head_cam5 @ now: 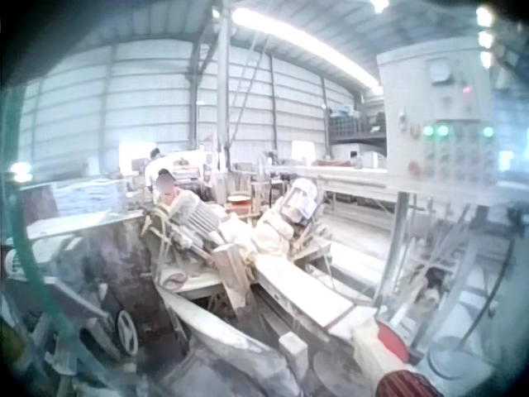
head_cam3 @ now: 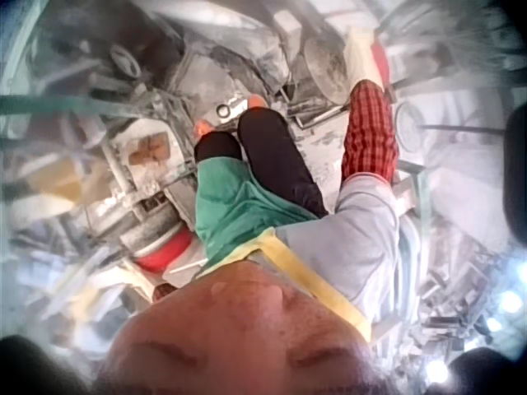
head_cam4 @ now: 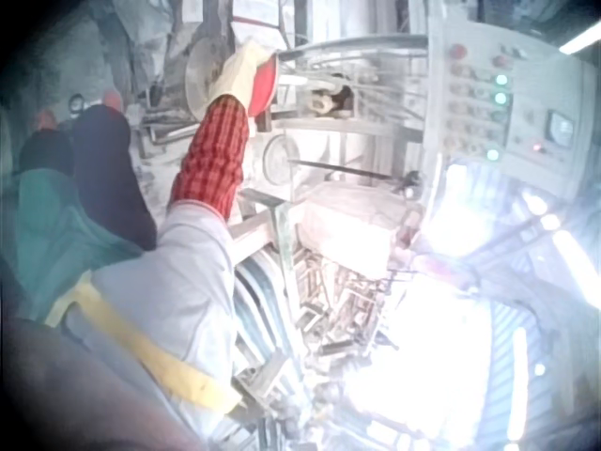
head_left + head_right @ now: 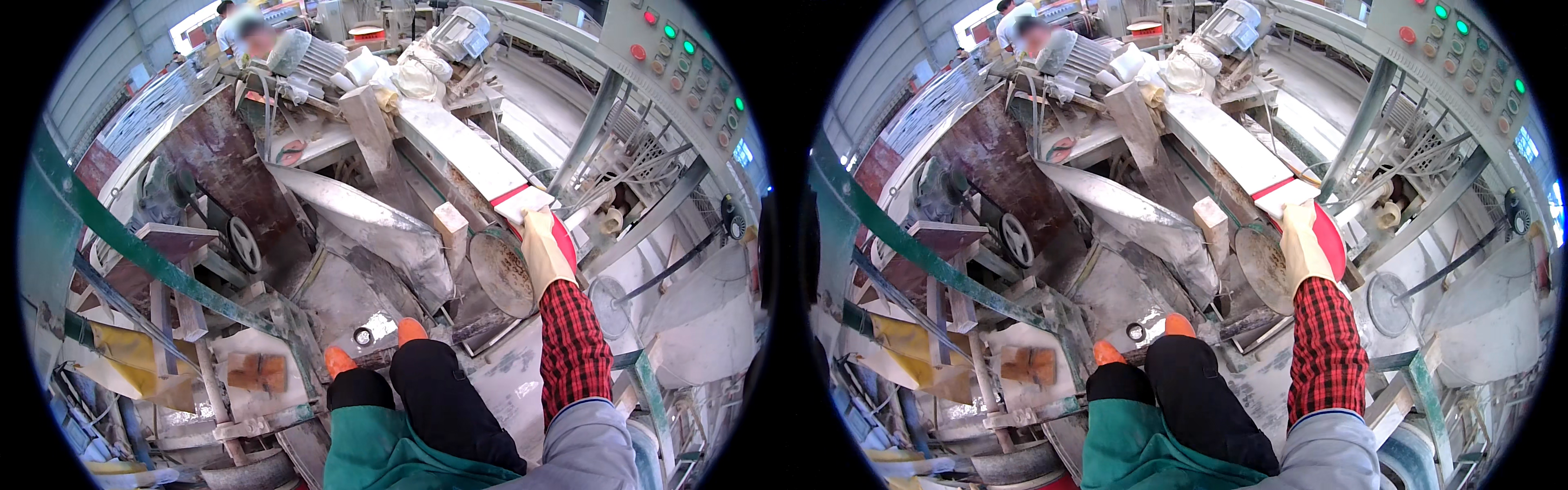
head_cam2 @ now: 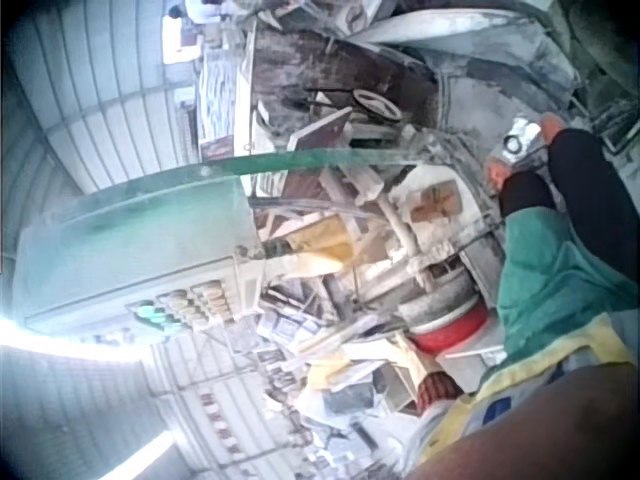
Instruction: The person repeatedly picks up small rectangular blocks and places them onto a moving conveyor belt in a factory setting. The blocks travel along the belt and disappear into a hopper or processing unit. The person maintains a steady rhythm, continuously feeding the machine throughout the clip.
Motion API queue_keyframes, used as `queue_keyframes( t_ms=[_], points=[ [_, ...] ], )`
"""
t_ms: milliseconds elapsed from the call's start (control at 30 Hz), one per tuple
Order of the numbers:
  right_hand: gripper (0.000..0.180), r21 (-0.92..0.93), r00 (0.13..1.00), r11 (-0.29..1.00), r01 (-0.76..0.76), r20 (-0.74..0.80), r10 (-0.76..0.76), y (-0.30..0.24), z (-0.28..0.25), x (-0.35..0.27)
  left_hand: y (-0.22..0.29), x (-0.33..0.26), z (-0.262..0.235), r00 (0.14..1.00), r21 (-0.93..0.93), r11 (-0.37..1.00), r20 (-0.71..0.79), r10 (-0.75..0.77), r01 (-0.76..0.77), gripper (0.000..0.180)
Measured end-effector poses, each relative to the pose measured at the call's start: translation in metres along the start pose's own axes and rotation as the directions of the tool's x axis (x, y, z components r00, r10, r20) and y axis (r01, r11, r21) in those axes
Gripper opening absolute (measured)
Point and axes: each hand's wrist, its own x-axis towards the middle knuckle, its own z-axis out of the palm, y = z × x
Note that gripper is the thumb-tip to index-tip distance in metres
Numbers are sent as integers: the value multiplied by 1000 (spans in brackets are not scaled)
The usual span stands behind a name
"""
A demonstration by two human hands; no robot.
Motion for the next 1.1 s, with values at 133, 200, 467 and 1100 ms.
queue_keyframes(
  t_ms=[133,200,467,1100],
  points=[
    [42,-202,996,979,16,-84,-34,-7,15,-6,8,-4,0,1000,-24,999,7,-25,26,67],
    [35,-912,915,82,403,401,-40,-45,42,-33,2,-16,-8,997,-24,997,-4,-73,73,67],
    [33,-490,721,-542,683,572,391,-54,14,4,26,-24,-7,984,-294,939,89,-157,177,65],
    [67,-177,-75,965,-192,983,166,-48,142,-553,271,-20,-45,689,-833,195,-271,673,-518,87]
  ],
)
